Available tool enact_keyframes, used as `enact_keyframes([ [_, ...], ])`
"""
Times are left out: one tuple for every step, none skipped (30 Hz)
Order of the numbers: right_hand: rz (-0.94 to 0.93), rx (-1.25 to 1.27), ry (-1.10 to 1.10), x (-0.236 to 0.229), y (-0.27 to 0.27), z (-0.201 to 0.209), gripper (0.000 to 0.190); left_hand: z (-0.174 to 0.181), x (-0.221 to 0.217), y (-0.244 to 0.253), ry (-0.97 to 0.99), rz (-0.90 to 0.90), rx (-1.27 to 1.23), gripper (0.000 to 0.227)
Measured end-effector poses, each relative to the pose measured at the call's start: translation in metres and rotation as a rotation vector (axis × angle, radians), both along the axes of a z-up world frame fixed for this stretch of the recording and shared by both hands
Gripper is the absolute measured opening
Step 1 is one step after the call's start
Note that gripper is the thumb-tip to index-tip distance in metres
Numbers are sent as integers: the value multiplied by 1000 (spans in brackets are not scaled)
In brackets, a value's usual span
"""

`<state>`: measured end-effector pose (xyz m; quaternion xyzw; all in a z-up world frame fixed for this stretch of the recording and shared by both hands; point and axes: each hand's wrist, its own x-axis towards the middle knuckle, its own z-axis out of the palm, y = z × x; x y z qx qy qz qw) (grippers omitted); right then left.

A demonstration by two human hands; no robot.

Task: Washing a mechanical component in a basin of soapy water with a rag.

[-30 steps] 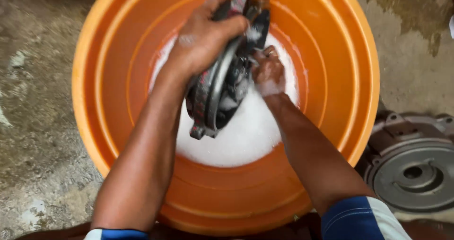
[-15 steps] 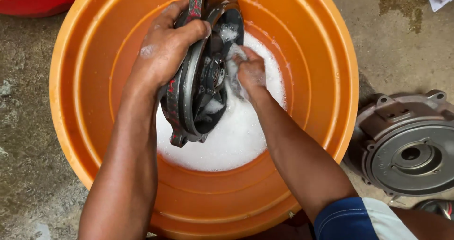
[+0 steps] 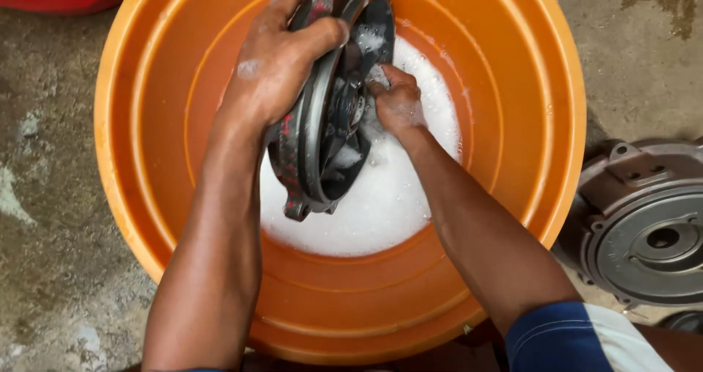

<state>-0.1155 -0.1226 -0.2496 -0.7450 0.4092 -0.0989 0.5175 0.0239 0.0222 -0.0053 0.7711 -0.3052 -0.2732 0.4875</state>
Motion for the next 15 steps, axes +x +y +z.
enact_keyframes([
  [8, -230, 33, -4, -6, -45, 35, 1, 1, -1, 3, 2, 3, 60],
  [17, -461, 65, -8, -12, -88, 32, 4, 2, -2, 7, 5, 7, 59],
  [12, -481, 47, -12, -4, -37, 32, 6, 0, -5, -12, 4, -13, 59],
  [100, -183, 235, -3, 1, 20, 35, 8, -1, -8, 32, 12, -2, 62],
  [203, 133, 431, 3, 13, 79, 40, 7, -5, -4, 91, 29, 24, 65],
  [211, 126, 429, -3, 6, 61, 40, 3, -8, -4, 87, 38, 19, 65],
  [123, -9, 193, -2, -6, 42, 32, 1, -7, -5, 76, 23, 7, 65],
  [34, -137, -46, 0, -17, 24, 24, -2, -5, -5, 65, 7, -4, 66],
  [73, -130, -65, 2, -9, 38, 24, -4, -7, -5, 49, 46, 1, 66],
  [2, -35, -108, 4, 0, 52, 31, -7, -8, -5, 41, 35, 7, 72],
  [-70, 59, -145, 4, 5, 66, 39, -9, -8, -8, 35, 21, 10, 78],
  [-33, 65, -158, -6, 16, 55, 39, -9, -15, -7, 21, 57, 11, 78],
  [-75, 63, -230, -1, 20, 46, 43, -5, -12, -9, 124, 23, 80, 86],
  [-117, 66, -302, 6, 22, 37, 48, 0, -8, -12, 230, -7, 146, 95],
  [-83, 62, -330, 5, 13, 29, 48, 15, -8, -8, 204, 25, 132, 95],
])
